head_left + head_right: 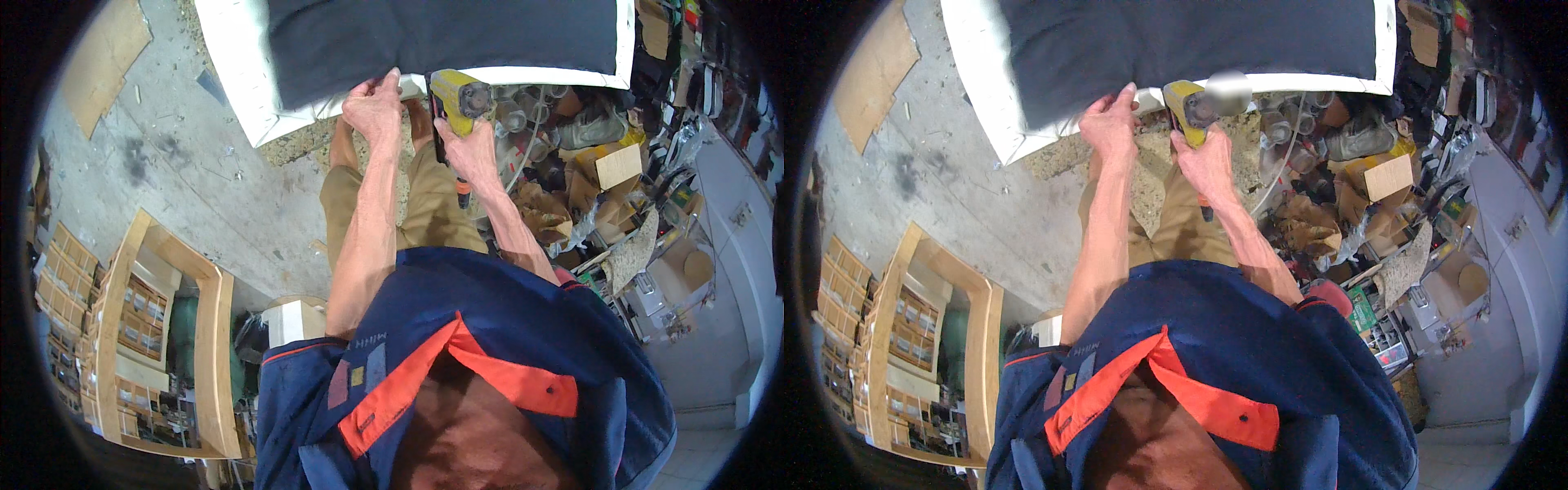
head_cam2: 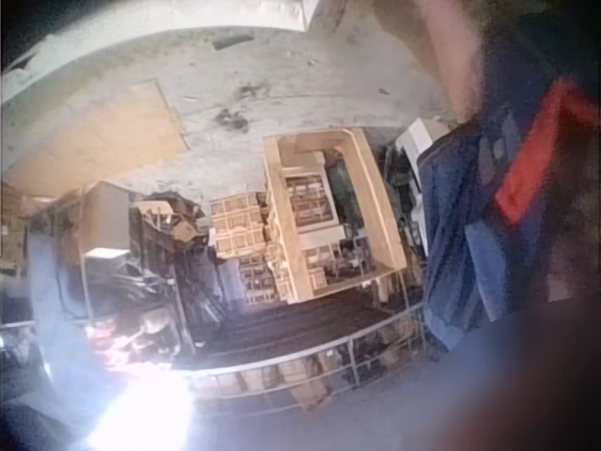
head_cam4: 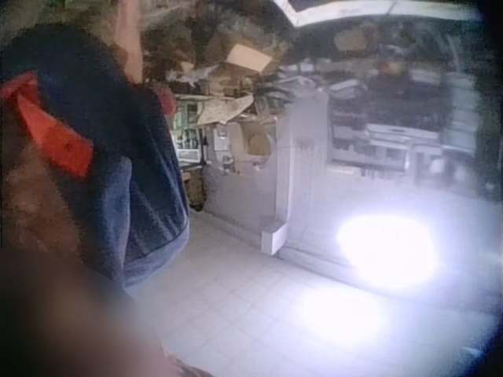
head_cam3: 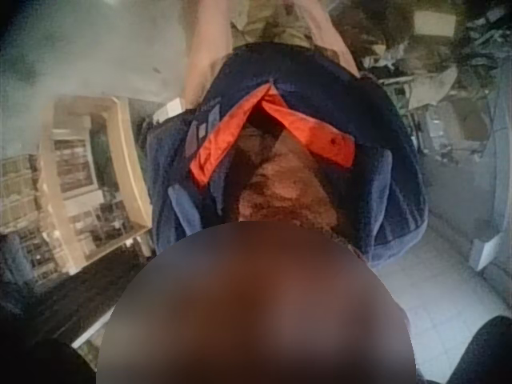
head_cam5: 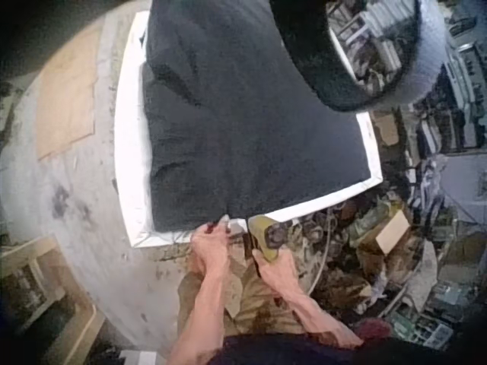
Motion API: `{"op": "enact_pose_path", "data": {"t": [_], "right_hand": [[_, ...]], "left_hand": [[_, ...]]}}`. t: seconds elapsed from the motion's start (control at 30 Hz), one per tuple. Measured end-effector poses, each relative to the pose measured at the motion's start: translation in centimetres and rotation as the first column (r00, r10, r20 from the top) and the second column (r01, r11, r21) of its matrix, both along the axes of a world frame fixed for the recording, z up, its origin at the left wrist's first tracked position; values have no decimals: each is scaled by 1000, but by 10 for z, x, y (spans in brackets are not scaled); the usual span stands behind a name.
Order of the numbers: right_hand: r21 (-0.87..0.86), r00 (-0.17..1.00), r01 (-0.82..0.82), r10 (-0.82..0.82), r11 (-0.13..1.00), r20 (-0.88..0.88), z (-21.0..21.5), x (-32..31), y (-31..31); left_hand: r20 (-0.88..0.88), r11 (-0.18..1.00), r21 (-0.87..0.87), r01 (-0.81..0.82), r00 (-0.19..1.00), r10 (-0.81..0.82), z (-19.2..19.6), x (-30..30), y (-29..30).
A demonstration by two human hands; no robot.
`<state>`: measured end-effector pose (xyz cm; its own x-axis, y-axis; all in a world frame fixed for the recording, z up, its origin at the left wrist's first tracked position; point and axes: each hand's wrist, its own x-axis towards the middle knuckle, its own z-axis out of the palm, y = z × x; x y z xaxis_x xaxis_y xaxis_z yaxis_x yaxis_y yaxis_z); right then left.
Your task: The person staples black fabric onto a white wooden furniture frame using a pneumatic staple gun. They trim excess fabric with scissors, then continue to fold and staple the fabric along the edges to secure it.
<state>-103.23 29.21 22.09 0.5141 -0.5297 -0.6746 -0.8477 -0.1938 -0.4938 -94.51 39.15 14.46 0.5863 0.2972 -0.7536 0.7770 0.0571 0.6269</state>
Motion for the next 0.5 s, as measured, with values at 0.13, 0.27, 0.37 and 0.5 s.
{"op": "enact_pose_path", "data": {"t": [0.13,0.27,0.37,0.5], "right_hand": [[-5,999,27,-27,1000,34,-4,-4,3],[-22,999,22,-21,1000,39,-7,-5,5],[-20,999,19,-19,1000,41,-7,-6,6],[-6,997,57,-56,998,61,-8,-7,7]], "left_hand": [[-89,985,-127,-115,991,104,5,15,21],[-168,977,-211,-39,986,3,16,24,33],[-228,976,-219,-16,973,-35,21,32,33],[-222,967,-179,-179,965,137,20,41,39]]}}
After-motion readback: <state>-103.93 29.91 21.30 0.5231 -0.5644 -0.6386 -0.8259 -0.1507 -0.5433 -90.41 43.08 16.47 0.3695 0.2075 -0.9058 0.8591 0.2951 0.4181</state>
